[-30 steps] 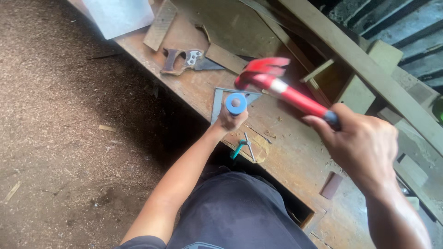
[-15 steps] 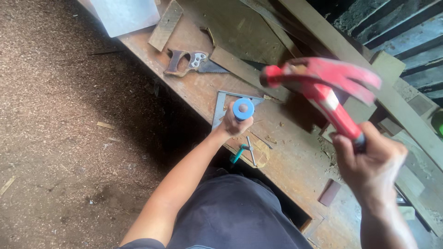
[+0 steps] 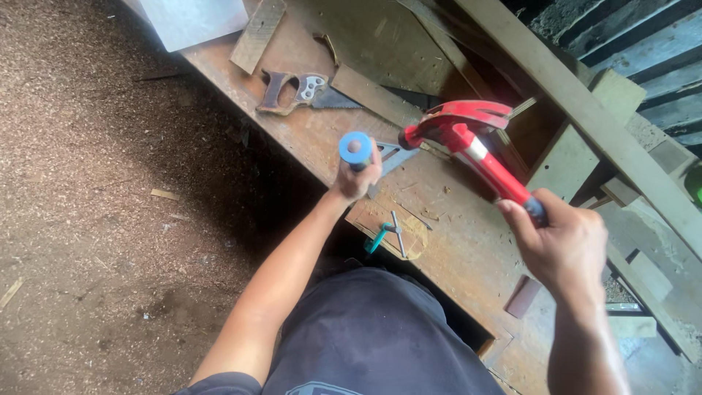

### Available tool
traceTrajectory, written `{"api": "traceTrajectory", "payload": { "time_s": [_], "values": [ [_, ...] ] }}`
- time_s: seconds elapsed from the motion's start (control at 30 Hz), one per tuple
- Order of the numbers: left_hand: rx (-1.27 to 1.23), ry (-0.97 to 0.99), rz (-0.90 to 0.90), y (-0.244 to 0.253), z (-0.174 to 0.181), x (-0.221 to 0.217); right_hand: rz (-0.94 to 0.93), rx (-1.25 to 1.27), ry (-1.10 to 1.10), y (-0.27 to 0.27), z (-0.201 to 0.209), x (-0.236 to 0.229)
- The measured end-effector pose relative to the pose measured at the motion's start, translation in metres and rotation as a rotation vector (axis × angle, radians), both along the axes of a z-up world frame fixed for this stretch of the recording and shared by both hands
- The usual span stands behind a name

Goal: The person repeatedly strikes a chisel-like tool with a hammer while holding it against a wooden workbench. The person then uses a small metal punch and hammer on a clamped piece of wood.

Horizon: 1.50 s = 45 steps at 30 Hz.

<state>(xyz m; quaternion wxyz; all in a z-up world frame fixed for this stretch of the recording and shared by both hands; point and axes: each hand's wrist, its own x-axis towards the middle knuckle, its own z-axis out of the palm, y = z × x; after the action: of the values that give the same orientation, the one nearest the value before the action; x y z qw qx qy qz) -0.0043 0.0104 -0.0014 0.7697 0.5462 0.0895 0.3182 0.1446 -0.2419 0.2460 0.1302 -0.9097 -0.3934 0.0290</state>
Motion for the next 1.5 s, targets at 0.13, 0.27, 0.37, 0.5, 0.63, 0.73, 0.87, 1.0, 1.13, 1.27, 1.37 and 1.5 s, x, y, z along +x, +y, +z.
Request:
{"api": "traceTrajectory", "payload": {
  "time_s": [0.13, 0.27, 0.37, 0.5, 0.63, 0.73, 0.87, 1.0, 1.13, 1.27, 1.37, 1.5],
  "values": [
    [-0.183, -0.044, -0.008, 0.021, -0.005, -0.005, -0.077, -0.002, 0.142, 0.004, -0.021, -0.011],
    [-0.531, -0.063, 0.125, 0.044, -0.015, -0.007, -0.098, 0.068, 0.220, 0.003, -0.037, -0.020],
    [-0.659, -0.183, 0.145, 0.063, -0.021, -0.016, -0.165, 0.031, 0.288, 0.004, -0.043, -0.021],
    [-0.635, -0.189, 0.149, 0.071, -0.025, -0.025, -0.203, -0.008, 0.333, 0.009, -0.046, -0.024],
    [-0.606, -0.166, 0.124, 0.064, -0.029, -0.021, -0.189, -0.011, 0.339, 0.015, -0.046, -0.029],
    [-0.572, -0.153, 0.113, 0.057, -0.031, -0.017, -0.181, -0.027, 0.339, 0.018, -0.045, -0.032],
    [-0.557, -0.152, 0.108, 0.056, -0.031, -0.014, -0.191, -0.041, 0.356, 0.018, -0.045, -0.032],
    [-0.575, -0.147, 0.099, 0.059, -0.031, -0.012, -0.184, -0.036, 0.346, 0.016, -0.047, -0.030],
    [-0.595, -0.133, 0.115, 0.064, -0.034, -0.013, -0.181, -0.030, 0.350, 0.013, -0.049, -0.031],
    [-0.667, -0.132, 0.104, 0.069, -0.041, -0.014, -0.181, -0.060, 0.351, 0.014, -0.049, -0.032],
    [-0.675, -0.114, 0.129, 0.071, -0.044, -0.013, -0.242, -0.092, 0.401, 0.016, -0.049, -0.032],
    [-0.666, -0.105, 0.135, 0.073, -0.043, -0.011, -0.231, -0.084, 0.392, 0.016, -0.049, -0.034]
  ]
}}
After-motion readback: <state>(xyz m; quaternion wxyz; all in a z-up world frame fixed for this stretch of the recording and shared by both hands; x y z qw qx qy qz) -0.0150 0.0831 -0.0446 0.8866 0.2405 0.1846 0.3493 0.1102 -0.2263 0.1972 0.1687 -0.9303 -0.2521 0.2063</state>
